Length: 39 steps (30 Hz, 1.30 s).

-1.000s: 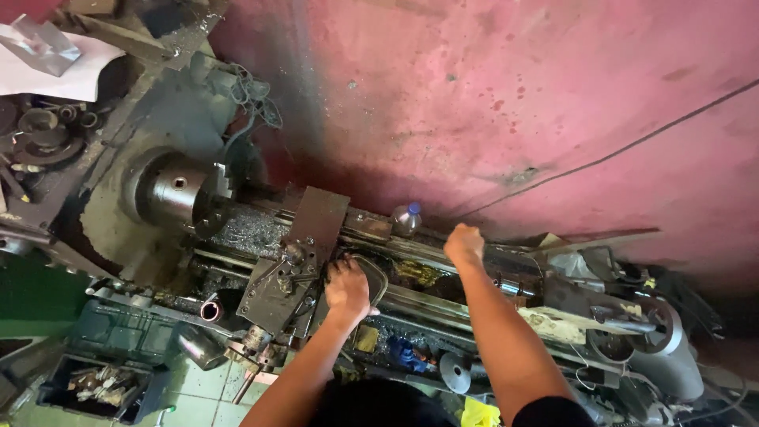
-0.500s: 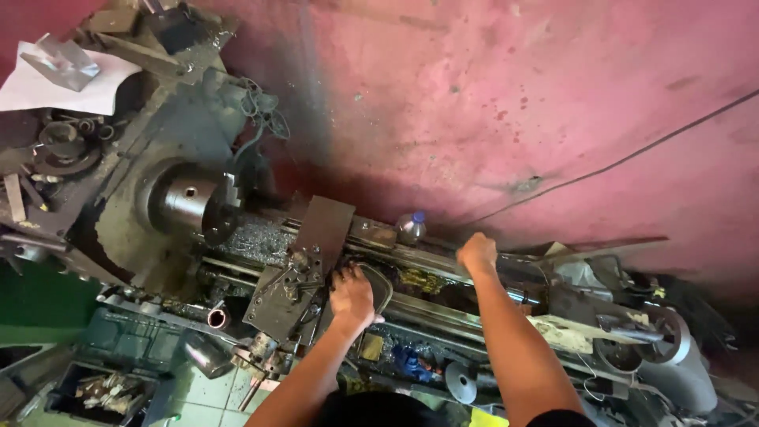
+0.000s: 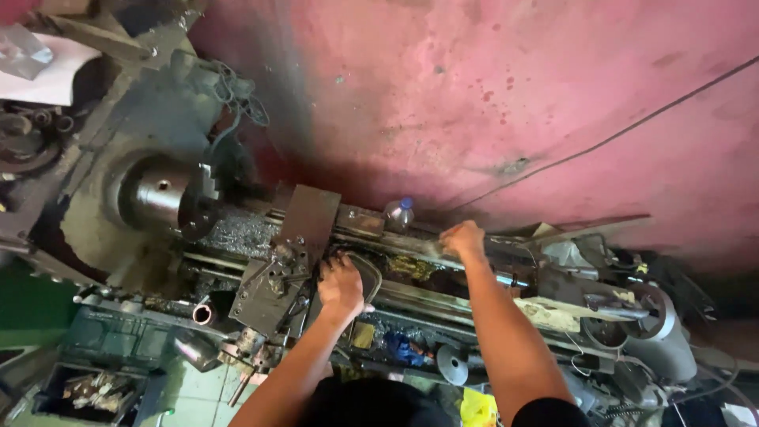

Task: The person cleans a metal part on a lathe using a brush and a liquid from a bottle. They repeatedly apply the liquid and scrub the surface of the part.

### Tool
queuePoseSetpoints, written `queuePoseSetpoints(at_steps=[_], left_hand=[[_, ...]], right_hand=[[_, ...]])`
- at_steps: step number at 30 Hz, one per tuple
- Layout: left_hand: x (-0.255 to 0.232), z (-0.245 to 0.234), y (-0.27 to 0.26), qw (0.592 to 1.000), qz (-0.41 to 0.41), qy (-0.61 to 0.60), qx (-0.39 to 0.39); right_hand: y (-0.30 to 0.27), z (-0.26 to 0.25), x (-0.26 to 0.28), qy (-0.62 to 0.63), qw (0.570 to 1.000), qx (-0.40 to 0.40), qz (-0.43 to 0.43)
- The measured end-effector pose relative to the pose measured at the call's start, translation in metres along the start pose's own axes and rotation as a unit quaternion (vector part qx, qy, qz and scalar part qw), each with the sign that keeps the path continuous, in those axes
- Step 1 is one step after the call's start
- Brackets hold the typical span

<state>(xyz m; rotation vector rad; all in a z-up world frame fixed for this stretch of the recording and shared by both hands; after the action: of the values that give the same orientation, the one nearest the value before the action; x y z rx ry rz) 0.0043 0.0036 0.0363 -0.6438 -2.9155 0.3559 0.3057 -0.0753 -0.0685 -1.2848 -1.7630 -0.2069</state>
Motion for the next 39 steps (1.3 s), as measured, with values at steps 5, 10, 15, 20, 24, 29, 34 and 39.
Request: queuePoseSetpoints(at_steps=[5, 10, 15, 20, 24, 29, 34, 39], left_hand=[[-0.001, 0.047, 0.011, 0.999, 0.002, 0.028, -0.032], [-0.001, 0.050, 0.018, 0.996, 0.011, 0.035, -0.081], [-0.003, 0.063, 0.027, 0.999, 0.024, 0.034, 0.029], [0.001, 0.044, 0.022, 0.995, 0.045, 0.022, 0.080], [-0.002, 0.041, 0.022, 0.994, 0.039, 0.009, 0.100], [0.000, 0.034, 0.019, 0.991, 0.047, 0.018, 0.121], [0.000, 0.036, 0.023, 0.990, 0.050, 0.017, 0.130], [0.003, 0.041, 0.022, 0.993, 0.062, 0.030, 0.091]], right_hand=[[0.036, -0.006, -0.016, -0.362, 0.932, -0.034, -0.011], [0.013, 0.013, 0.017, -0.269, 0.962, -0.031, -0.036], [-0.012, 0.041, 0.047, -0.058, 0.998, 0.024, -0.003], [-0.051, 0.054, 0.067, 0.143, 0.986, 0.060, 0.063], [-0.051, 0.056, 0.057, 0.232, 0.971, 0.058, 0.011], [-0.058, 0.068, 0.055, 0.267, 0.962, 0.048, -0.015], [-0.040, 0.060, 0.049, 0.026, 0.998, -0.045, -0.045], [-0.046, -0.002, 0.074, -0.384, 0.922, -0.038, 0.003]])
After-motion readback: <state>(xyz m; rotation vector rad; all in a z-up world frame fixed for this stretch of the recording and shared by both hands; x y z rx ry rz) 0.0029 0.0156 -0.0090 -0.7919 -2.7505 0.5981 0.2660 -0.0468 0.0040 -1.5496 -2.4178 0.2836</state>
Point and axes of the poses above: each hand's wrist, its own y-axis towards the middle knuckle, its own z-axis out of the palm, x = y × z, the point moved 2 cm from there along y, towards the middle knuckle, and after that the axes turned 9 degrees about y, right-handed, at the moved point
